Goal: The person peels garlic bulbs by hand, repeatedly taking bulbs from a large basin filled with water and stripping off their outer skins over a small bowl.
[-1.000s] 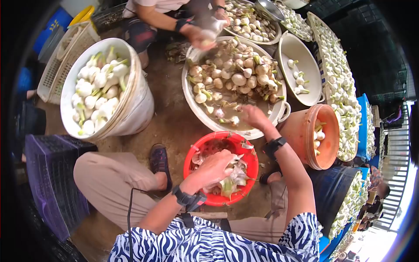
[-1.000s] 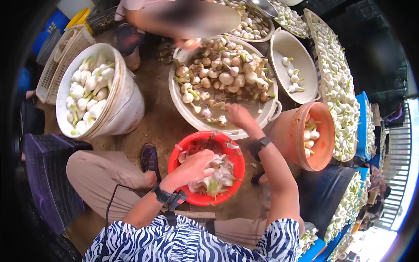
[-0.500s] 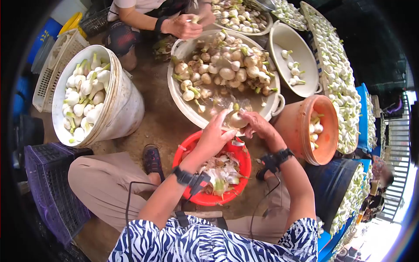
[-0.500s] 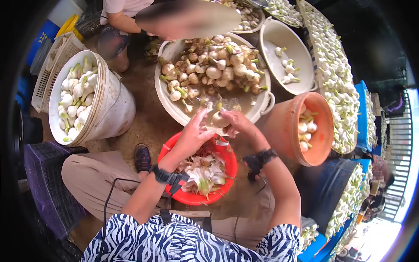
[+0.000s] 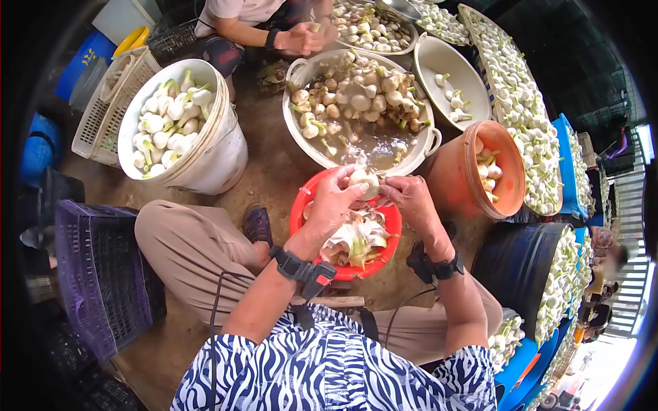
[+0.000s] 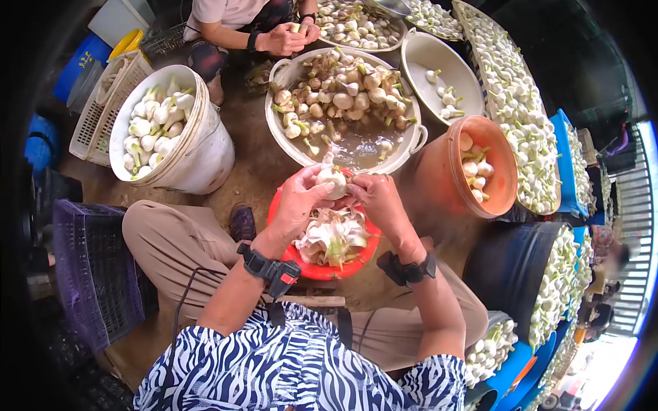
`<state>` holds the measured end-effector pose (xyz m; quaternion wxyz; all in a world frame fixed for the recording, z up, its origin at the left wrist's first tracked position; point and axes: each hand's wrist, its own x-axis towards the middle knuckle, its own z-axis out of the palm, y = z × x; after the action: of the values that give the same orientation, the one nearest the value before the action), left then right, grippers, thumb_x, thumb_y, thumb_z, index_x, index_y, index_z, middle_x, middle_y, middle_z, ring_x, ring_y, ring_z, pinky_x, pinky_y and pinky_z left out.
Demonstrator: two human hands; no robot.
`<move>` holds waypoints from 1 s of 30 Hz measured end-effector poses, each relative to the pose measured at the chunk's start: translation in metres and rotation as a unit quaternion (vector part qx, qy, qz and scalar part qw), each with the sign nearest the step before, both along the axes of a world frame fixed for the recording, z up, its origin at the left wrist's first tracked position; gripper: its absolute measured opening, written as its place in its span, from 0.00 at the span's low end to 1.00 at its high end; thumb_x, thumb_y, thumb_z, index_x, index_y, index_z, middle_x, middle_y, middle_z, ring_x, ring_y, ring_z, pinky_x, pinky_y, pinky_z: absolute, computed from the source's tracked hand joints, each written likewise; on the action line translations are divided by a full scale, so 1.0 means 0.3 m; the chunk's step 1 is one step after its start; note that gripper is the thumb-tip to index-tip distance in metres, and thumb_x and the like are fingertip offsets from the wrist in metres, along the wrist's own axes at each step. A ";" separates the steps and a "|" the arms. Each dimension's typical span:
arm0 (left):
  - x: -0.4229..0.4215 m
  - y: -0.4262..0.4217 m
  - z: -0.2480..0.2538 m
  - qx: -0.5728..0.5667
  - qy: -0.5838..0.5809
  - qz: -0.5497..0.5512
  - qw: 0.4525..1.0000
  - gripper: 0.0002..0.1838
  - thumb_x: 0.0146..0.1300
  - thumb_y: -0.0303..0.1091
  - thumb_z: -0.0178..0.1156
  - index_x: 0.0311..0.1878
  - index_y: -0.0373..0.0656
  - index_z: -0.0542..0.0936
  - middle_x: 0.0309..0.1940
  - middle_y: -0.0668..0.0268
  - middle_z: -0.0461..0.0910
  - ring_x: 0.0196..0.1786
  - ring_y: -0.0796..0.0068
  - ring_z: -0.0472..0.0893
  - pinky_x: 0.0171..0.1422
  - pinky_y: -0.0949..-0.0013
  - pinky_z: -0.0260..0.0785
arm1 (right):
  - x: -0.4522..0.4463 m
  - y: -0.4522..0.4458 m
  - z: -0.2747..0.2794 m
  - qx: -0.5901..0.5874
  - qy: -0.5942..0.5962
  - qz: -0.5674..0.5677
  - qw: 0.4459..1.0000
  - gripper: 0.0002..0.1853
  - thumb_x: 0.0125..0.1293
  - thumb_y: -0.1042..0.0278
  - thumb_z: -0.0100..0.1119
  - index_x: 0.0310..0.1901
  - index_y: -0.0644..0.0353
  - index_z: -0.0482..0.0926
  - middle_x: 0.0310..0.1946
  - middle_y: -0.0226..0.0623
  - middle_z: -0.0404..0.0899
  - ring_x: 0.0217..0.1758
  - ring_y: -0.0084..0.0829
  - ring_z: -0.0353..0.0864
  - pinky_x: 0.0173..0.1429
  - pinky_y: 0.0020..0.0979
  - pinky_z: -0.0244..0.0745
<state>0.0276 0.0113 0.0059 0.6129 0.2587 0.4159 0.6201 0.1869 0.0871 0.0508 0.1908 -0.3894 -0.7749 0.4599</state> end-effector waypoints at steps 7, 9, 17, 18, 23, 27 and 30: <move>-0.013 -0.084 0.004 0.009 -0.038 -0.027 0.999 0.22 0.64 0.28 0.58 0.61 0.35 0.69 0.45 0.64 0.80 0.43 0.79 0.81 0.42 0.76 0.77 | -0.032 -0.089 0.008 0.141 -0.021 -0.009 0.990 0.07 0.57 0.74 0.55 0.24 0.67 0.73 0.22 0.48 0.76 0.22 0.43 0.78 0.27 0.36 0.70; -0.033 -0.109 0.008 0.019 -0.054 -0.032 0.998 0.22 0.64 0.29 0.57 0.62 0.36 0.69 0.45 0.64 0.80 0.44 0.79 0.81 0.43 0.75 0.77 | -0.032 -0.096 -0.005 0.160 -0.033 -0.035 0.986 0.06 0.56 0.74 0.55 0.24 0.65 0.74 0.21 0.47 0.75 0.22 0.44 0.78 0.28 0.36 0.70; -0.144 -0.193 -0.006 0.031 -0.222 -0.123 0.967 0.30 0.63 0.38 0.58 0.66 0.37 0.64 0.45 0.66 0.79 0.38 0.76 0.81 0.41 0.73 0.76 | 0.032 -0.107 -0.090 0.239 -0.225 -0.027 0.944 0.09 0.58 0.68 0.60 0.37 0.64 0.78 0.36 0.45 0.82 0.39 0.47 0.81 0.41 0.41 0.76; -0.137 -0.195 -0.017 0.004 -0.197 -0.117 0.973 0.30 0.64 0.40 0.58 0.66 0.38 0.64 0.44 0.67 0.79 0.37 0.78 0.80 0.39 0.75 0.75 | 0.004 -0.134 -0.051 0.249 -0.098 -0.007 0.964 0.09 0.58 0.70 0.60 0.39 0.64 0.79 0.38 0.45 0.81 0.41 0.46 0.81 0.43 0.40 0.76; -0.081 -0.166 -0.031 -0.048 -0.185 -0.097 0.977 0.17 0.67 0.42 0.58 0.54 0.44 0.71 0.39 0.73 0.75 0.35 0.87 0.75 0.29 0.82 0.66 | -0.049 -0.187 -0.032 0.282 -0.003 0.078 0.956 0.07 0.55 0.77 0.62 0.36 0.64 0.77 0.30 0.42 0.79 0.34 0.42 0.79 0.37 0.37 0.74; -0.081 -0.158 -0.010 -0.035 -0.111 -0.121 0.986 0.16 0.62 0.41 0.64 0.47 0.44 0.74 0.34 0.75 0.74 0.29 0.89 0.71 0.28 0.83 0.62 | -0.057 -0.201 -0.025 0.278 0.021 0.072 0.958 0.05 0.54 0.78 0.60 0.33 0.63 0.75 0.27 0.42 0.77 0.32 0.43 0.78 0.33 0.38 0.72; -0.095 -0.162 0.005 -0.005 -0.064 -0.134 0.989 0.21 0.60 0.39 0.66 0.52 0.39 0.74 0.33 0.75 0.74 0.31 0.89 0.72 0.30 0.83 0.65 | -0.057 -0.199 -0.025 0.281 -0.052 0.061 0.957 0.03 0.54 0.79 0.57 0.31 0.63 0.75 0.26 0.43 0.76 0.29 0.43 0.78 0.32 0.37 0.71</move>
<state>-0.0009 -0.0374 0.0074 0.7173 0.2686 0.3403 0.5455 0.1697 0.0273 0.0433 0.2234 -0.2959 -0.9038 0.2137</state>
